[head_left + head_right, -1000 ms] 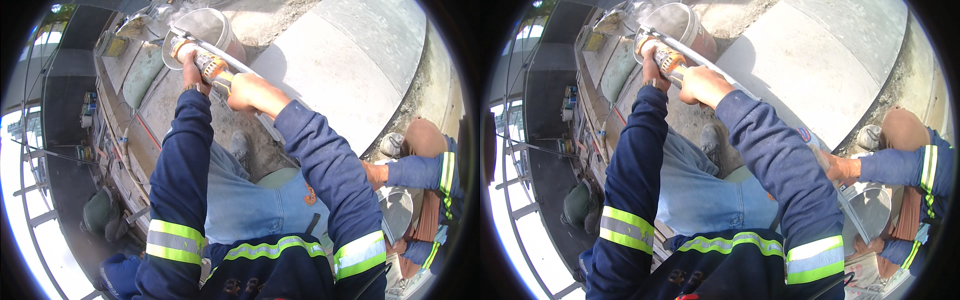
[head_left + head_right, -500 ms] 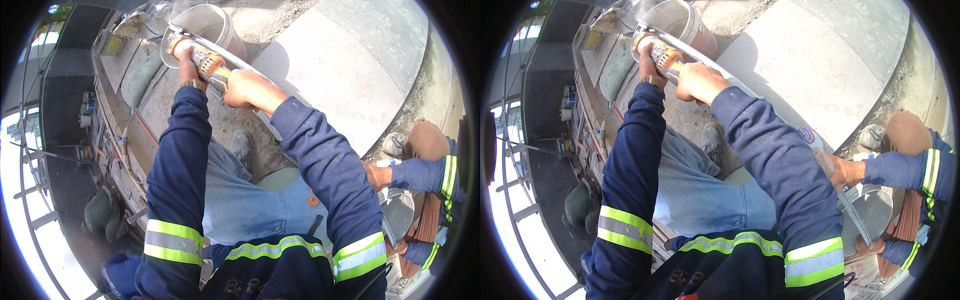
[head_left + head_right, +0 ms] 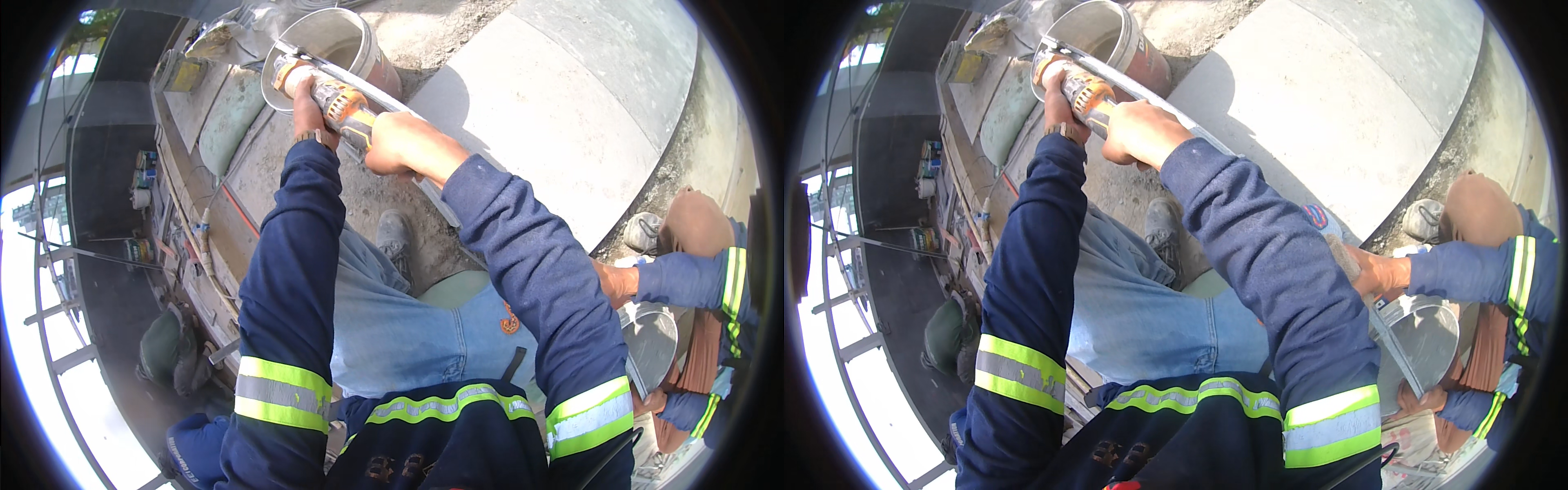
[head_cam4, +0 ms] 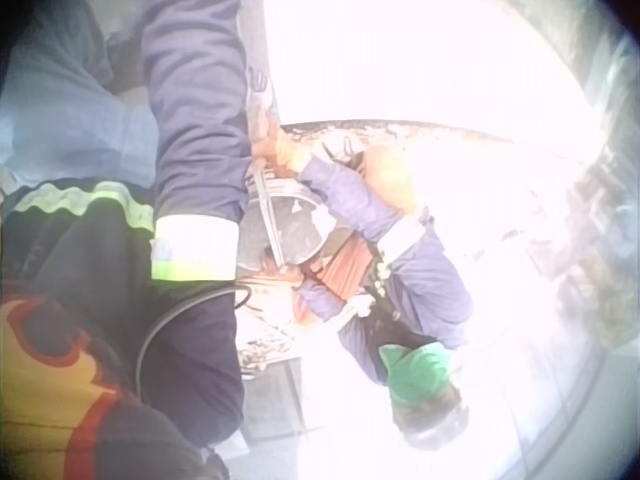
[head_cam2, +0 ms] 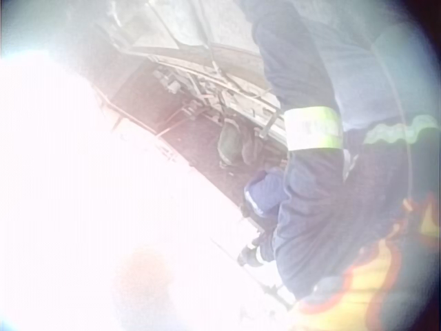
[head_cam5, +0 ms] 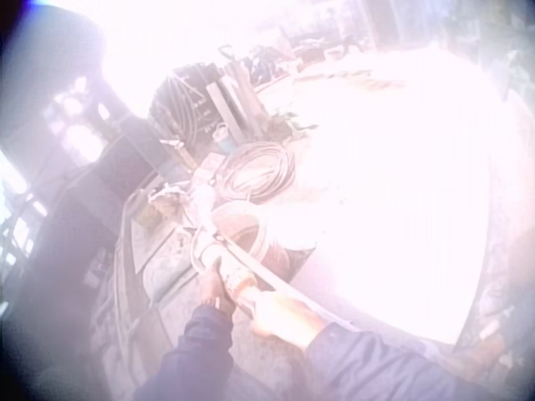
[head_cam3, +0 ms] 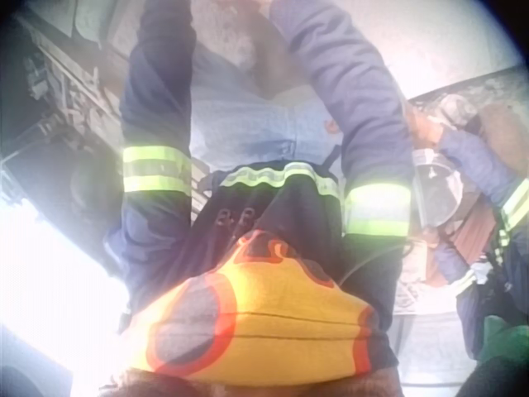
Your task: The person uses an angle grinder to cut a large ceramic tile on a construction site. They hold the tool with both hands and guide it along the tile surface, producing dust as the cut progresses. The person remains crouched throughout the task.
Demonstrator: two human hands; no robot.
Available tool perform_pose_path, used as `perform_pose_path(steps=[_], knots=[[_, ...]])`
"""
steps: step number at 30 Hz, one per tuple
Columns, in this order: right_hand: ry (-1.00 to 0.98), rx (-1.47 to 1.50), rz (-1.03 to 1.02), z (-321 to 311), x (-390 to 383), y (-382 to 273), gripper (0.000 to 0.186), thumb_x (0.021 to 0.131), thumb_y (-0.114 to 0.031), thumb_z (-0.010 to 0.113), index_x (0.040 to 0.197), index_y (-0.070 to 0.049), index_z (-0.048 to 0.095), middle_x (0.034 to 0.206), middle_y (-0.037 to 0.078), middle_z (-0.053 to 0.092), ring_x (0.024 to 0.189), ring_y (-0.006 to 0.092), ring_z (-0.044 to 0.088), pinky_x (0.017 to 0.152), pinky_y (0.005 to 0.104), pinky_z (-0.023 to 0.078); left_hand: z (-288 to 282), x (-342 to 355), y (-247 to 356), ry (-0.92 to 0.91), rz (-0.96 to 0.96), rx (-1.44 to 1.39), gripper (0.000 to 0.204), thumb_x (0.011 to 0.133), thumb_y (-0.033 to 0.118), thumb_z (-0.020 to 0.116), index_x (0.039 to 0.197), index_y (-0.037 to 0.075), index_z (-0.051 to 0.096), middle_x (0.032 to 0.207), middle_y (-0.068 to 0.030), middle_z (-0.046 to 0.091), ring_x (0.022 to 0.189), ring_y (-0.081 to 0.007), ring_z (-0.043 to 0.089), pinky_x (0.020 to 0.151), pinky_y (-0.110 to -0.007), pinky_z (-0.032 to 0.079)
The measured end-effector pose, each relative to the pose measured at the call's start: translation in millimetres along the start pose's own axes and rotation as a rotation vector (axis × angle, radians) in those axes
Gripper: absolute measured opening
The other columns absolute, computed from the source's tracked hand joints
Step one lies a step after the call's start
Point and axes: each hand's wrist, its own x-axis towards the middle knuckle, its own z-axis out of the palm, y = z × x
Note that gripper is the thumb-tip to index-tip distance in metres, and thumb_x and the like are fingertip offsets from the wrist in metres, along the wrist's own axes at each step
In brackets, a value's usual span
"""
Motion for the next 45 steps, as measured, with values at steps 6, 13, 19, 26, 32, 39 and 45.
perform_pose_path(steps=[6, 13, 19, 26, 32, 39, 45], knots=[[0.003, 0.03, -0.012, -4.0, -11.2, 0.0, 0.027, 0.076, -0.011, 0.059, 0.091, 0.01, 0.069, 0.076, 0.023, 0.069, 0.068, 0.03, 0.071, 0.061, 0.0397, 0.055, -0.2, -3.8, 1.0, 0.008, 0.009, 0.004, 0.045, 0.092, 0.041, 0.055, 0.114, 0.002, 0.054, 0.096, -0.0138, 0.068, 0.083, -0.0287, 0.068, 0.083, -0.045, 0.056], [0.034, 0.041, -0.038, -1.7, -11.8, 9.6, 0.029, 0.073, -0.011, 0.061, 0.092, 0.008, 0.069, 0.085, 0.027, 0.069, 0.082, 0.0353, 0.071, 0.071, 0.0413, 0.056, 10.2, -17.1, -0.3, 0.041, 0.005, 0.004, 0.044, 0.091, 0.04, 0.056, 0.113, 0.002, 0.054, 0.095, -0.0139, 0.068, 0.081, -0.0286, 0.068, 0.081, -0.045, 0.056], [0.055, 0.046, -0.094, 2.5, -11.2, 12.7, 0.029, 0.072, -0.013, 0.062, 0.092, 0.008, 0.07, 0.087, 0.027, 0.069, 0.085, 0.0362, 0.071, 0.076, 0.0419, 0.055, 0.8, -9.9, 2.6, -0.017, -0.011, -0.018, 0.047, 0.089, 0.038, 0.058, 0.118, 0.003, 0.05, 0.098, -0.0126, 0.067, 0.083, -0.0276, 0.069, 0.079, -0.046, 0.058], [0.046, -0.012, -0.062, -0.9, -14.8, 8.4, 0.032, 0.071, -0.008, 0.062, 0.099, 0.006, 0.069, 0.08, 0.02, 0.071, 0.07, 0.0258, 0.073, 0.071, 0.0374, 0.057, 6.4, -16.4, 2.8, 0.003, 0.008, -0.024, 0.041, 0.09, 0.038, 0.057, 0.111, 0.002, 0.054, 0.092, -0.0127, 0.067, 0.079, -0.0281, 0.068, 0.079, -0.044, 0.056], [0.051, -0.008, -0.084, -2.1, -17.2, 9.4, 0.033, 0.071, -0.009, 0.062, 0.1, 0.005, 0.069, 0.081, 0.022, 0.071, 0.074, 0.0277, 0.073, 0.074, 0.0381, 0.057, 8.0, -18.8, 3.1, 0.032, 0.019, -0.006, 0.042, 0.09, 0.039, 0.058, 0.112, 0.003, 0.054, 0.094, -0.0127, 0.067, 0.081, -0.0283, 0.068, 0.081, -0.044, 0.056], [0.046, -0.017, -0.066, -3.0, -19.7, 9.2, 0.035, 0.071, -0.011, 0.063, 0.101, 0.005, 0.069, 0.089, 0.024, 0.071, 0.085, 0.0315, 0.073, 0.08, 0.0392, 0.056, 9.3, -20.5, 2.5, 0.034, 0.015, -0.001, 0.041, 0.09, 0.039, 0.058, 0.11, 0.004, 0.055, 0.094, -0.0118, 0.068, 0.081, -0.0275, 0.068, 0.082, -0.044, 0.056], [0.065, -0.043, -0.085, -0.6, -19.5, 11.3, 0.036, 0.071, -0.012, 0.064, 0.101, 0.005, 0.069, 0.093, 0.025, 0.071, 0.09, 0.0338, 0.072, 0.083, 0.0402, 0.055, 5.5, -19.3, 1.0, 0.002, 0.015, -0.027, 0.04, 0.09, 0.039, 0.058, 0.108, 0.004, 0.056, 0.092, -0.0117, 0.068, 0.079, -0.0272, 0.068, 0.08, -0.043, 0.056]])
